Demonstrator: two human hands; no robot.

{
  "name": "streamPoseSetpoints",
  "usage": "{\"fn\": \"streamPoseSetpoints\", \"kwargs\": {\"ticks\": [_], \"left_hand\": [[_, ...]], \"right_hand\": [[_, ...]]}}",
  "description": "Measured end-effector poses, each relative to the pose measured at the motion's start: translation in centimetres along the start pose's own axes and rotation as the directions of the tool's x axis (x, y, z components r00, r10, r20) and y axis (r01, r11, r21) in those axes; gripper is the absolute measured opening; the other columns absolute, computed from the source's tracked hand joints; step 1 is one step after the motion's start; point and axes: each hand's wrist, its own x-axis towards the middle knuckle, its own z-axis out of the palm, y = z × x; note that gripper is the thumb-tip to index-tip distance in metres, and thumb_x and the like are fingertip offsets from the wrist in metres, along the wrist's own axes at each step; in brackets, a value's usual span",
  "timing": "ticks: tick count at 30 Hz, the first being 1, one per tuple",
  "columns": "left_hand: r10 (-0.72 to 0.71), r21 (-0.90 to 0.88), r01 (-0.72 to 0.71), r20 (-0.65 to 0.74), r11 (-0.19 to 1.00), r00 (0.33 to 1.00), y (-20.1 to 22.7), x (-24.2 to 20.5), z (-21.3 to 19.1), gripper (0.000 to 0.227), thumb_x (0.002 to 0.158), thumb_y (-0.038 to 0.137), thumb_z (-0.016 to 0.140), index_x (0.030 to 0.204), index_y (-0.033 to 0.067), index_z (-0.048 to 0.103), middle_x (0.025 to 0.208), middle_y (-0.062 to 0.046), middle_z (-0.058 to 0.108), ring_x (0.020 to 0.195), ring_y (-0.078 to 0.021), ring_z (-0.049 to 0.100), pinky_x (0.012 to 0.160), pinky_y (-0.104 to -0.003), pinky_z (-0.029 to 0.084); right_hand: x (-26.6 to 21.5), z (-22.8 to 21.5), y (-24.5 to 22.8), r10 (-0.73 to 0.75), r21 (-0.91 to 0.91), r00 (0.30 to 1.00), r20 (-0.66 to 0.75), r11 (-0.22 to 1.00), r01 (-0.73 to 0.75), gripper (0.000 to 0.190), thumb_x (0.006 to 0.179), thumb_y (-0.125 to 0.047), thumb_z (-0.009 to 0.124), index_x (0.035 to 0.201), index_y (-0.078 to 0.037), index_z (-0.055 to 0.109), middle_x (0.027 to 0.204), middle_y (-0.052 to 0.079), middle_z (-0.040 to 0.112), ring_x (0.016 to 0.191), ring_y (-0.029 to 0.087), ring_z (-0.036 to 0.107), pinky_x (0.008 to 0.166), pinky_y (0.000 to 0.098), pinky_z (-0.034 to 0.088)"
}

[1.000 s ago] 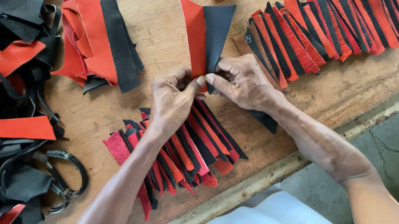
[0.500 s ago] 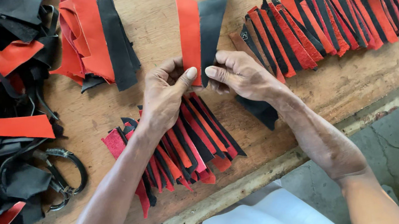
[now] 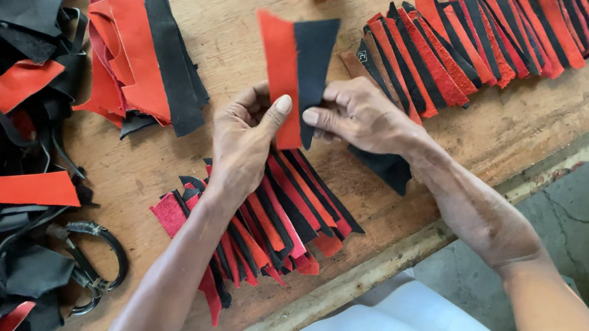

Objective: The person repeatedly picks a red fabric strip and a black fabric strip, aligns them edge to edge, and places the paired strip into a growing stack on the table. The process continues with multiple pairs being assembled and stacked.

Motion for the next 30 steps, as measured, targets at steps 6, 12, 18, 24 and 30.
{"fn": "streamPoseSetpoints", "kwargs": {"ticks": [6,12,18,24,30], "left_hand": [[-0.035,0.222,0.017,0.078,0.975,0.996,0.0,-0.4,-0.1,0.017,0.096,0.008,0.076,0.111,0.0012,0.074,0.094,0.000,0.072,0.081,-0.0038,0.063,0.074,-0.021,0.055],[-0.033,0.157,0.037,-0.025,0.987,0.999,0.1,-0.2,0.0,0.015,0.097,0.013,0.073,0.108,0.0026,0.075,0.084,0.004,0.072,0.067,-0.0002,0.058,0.056,-0.018,0.047],[0.002,0.246,0.004,-0.024,0.969,1.000,0.3,-0.4,0.2,0.017,0.099,0.013,0.076,0.111,0.0008,0.076,0.084,0.000,0.071,0.066,-0.0029,0.056,0.058,-0.019,0.048],[0.190,0.112,-0.196,0.063,0.974,0.980,0.9,-0.6,0.4,0.046,0.092,0.002,0.081,0.128,-0.0018,0.054,0.119,-0.009,0.068,0.109,-0.0124,0.067,0.100,-0.029,0.059],[0.160,0.159,-0.145,-0.083,0.977,0.984,1.1,-0.8,1.2,0.036,0.103,0.007,0.062,0.136,-0.0029,0.053,0.117,-0.009,0.072,0.104,-0.0106,0.070,0.094,-0.027,0.061]], "right_hand": [[0.2,-0.3,0.5,-0.094,0.062,0.986,-0.135,0.993,0.103,0.025,0.107,-0.021,0.064,0.120,-0.001,0.068,0.091,0.002,0.070,0.078,0.005,0.063,0.067,0.0222,0.055],[0.0,0.2,1.4,-0.030,0.170,0.990,-0.138,0.984,0.054,0.026,0.103,-0.019,0.067,0.122,-0.001,0.068,0.094,-0.001,0.069,0.082,0.003,0.063,0.067,0.0225,0.059],[0.4,0.5,1.3,-0.115,0.219,0.984,-0.137,0.965,0.143,0.028,0.104,-0.016,0.067,0.127,-0.001,0.064,0.106,-0.001,0.068,0.098,0.006,0.062,0.084,0.0246,0.057],[-0.4,0.4,0.2,-0.196,0.087,0.975,-0.106,0.975,0.205,0.027,0.107,-0.015,0.066,0.127,0.002,0.064,0.108,0.003,0.070,0.101,0.007,0.061,0.088,0.0249,0.054],[-0.9,0.3,-0.7,-0.181,0.060,0.979,-0.092,0.981,0.186,0.036,0.104,-0.017,0.067,0.133,0.002,0.060,0.110,0.005,0.073,0.097,0.004,0.059,0.082,0.0242,0.054]]}}
